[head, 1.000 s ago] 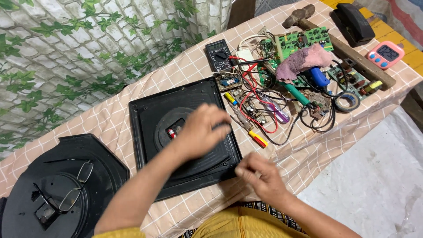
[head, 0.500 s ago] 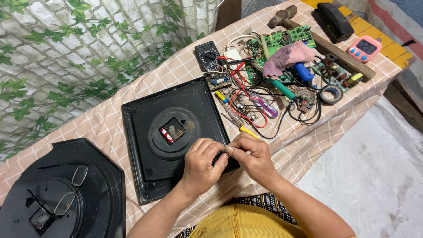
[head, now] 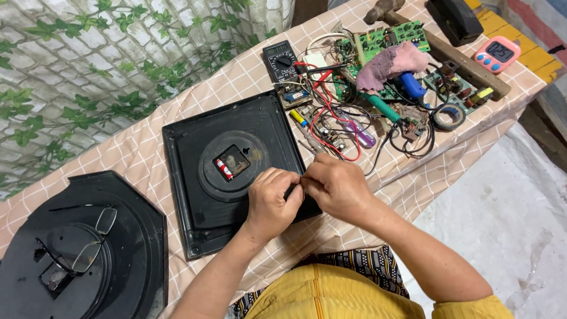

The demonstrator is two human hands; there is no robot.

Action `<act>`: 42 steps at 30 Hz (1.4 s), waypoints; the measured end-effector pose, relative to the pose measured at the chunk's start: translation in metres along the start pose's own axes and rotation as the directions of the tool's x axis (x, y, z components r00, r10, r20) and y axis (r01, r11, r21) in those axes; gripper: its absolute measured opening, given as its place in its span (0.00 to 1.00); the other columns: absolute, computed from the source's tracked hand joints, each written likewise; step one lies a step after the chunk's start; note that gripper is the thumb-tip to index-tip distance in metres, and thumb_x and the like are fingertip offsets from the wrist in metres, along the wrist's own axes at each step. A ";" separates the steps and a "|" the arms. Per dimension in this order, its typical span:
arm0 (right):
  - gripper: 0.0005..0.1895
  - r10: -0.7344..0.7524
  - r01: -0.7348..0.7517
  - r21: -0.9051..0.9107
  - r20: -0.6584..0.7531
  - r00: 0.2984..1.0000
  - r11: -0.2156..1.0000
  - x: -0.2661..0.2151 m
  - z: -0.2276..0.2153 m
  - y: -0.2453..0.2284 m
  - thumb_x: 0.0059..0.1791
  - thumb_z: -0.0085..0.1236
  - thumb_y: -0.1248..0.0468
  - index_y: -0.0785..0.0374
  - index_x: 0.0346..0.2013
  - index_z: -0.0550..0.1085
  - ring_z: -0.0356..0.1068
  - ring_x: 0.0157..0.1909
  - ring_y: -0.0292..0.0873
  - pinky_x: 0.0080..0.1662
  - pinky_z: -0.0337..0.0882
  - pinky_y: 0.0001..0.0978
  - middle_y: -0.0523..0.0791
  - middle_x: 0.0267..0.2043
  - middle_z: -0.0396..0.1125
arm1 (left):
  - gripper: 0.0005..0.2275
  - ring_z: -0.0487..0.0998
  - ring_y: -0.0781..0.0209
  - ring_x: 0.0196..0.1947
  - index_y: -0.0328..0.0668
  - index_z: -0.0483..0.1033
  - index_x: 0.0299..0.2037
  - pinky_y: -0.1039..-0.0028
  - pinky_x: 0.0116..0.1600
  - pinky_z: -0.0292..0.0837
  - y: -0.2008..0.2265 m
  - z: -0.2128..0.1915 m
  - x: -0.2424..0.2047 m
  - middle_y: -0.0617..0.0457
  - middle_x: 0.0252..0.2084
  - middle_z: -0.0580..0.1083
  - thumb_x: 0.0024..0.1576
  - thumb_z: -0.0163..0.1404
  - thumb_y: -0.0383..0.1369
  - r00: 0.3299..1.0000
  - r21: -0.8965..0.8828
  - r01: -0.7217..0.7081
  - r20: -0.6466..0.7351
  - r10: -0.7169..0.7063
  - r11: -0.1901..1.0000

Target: The person flips a square wall clock over to access the back panel. They use a screwdriver to remove screws from the back cover, then proceed to remove the cover to access the internal mechanism.

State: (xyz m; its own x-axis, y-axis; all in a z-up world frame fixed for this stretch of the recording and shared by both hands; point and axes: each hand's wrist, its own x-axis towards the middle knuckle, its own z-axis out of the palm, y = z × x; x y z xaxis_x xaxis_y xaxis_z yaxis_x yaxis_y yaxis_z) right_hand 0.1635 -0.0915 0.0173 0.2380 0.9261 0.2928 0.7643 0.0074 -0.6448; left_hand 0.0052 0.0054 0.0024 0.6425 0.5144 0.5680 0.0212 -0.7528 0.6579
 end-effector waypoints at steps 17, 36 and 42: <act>0.05 -0.130 0.158 -0.250 0.126 0.983 0.955 0.009 0.021 -0.013 0.44 0.56 0.62 0.54 0.24 0.71 0.73 0.30 0.53 0.31 0.72 0.42 0.44 0.24 0.65 | 0.02 0.78 0.48 0.28 0.40 0.79 0.31 0.66 0.35 0.74 0.007 -0.021 -0.013 0.50 0.24 0.76 0.54 0.58 0.24 0.992 -0.172 0.117 -0.028 -0.124 0.978; 0.05 -0.205 0.239 0.157 -0.207 0.957 0.958 -0.046 0.045 -0.006 0.49 0.59 0.65 0.60 0.38 0.80 0.76 0.34 0.51 0.37 0.76 0.37 0.46 0.34 0.72 | 0.03 0.76 0.51 0.23 0.38 0.79 0.30 0.69 0.27 0.71 -0.008 -0.010 -0.054 0.47 0.23 0.75 0.52 0.60 0.26 0.970 -0.296 0.204 -0.064 -0.233 0.933; 0.04 -0.093 0.136 0.298 -0.155 0.983 0.945 -0.061 0.051 -0.003 0.49 0.62 0.65 0.62 0.36 0.80 0.77 0.31 0.50 0.35 0.77 0.36 0.47 0.30 0.72 | 0.02 0.76 0.45 0.24 0.37 0.79 0.33 0.65 0.28 0.74 -0.012 0.009 -0.073 0.46 0.25 0.75 0.52 0.57 0.25 0.998 -0.111 0.032 -0.056 -0.039 0.993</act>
State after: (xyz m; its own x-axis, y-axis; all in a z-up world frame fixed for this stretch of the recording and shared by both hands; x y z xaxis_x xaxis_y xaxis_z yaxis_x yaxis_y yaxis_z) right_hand 0.1162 -0.1291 -0.0343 0.2561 0.8515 0.4577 0.5761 0.2457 -0.7796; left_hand -0.0354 -0.0267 -0.0518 0.5975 0.5652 0.5688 -0.0429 -0.6858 0.7265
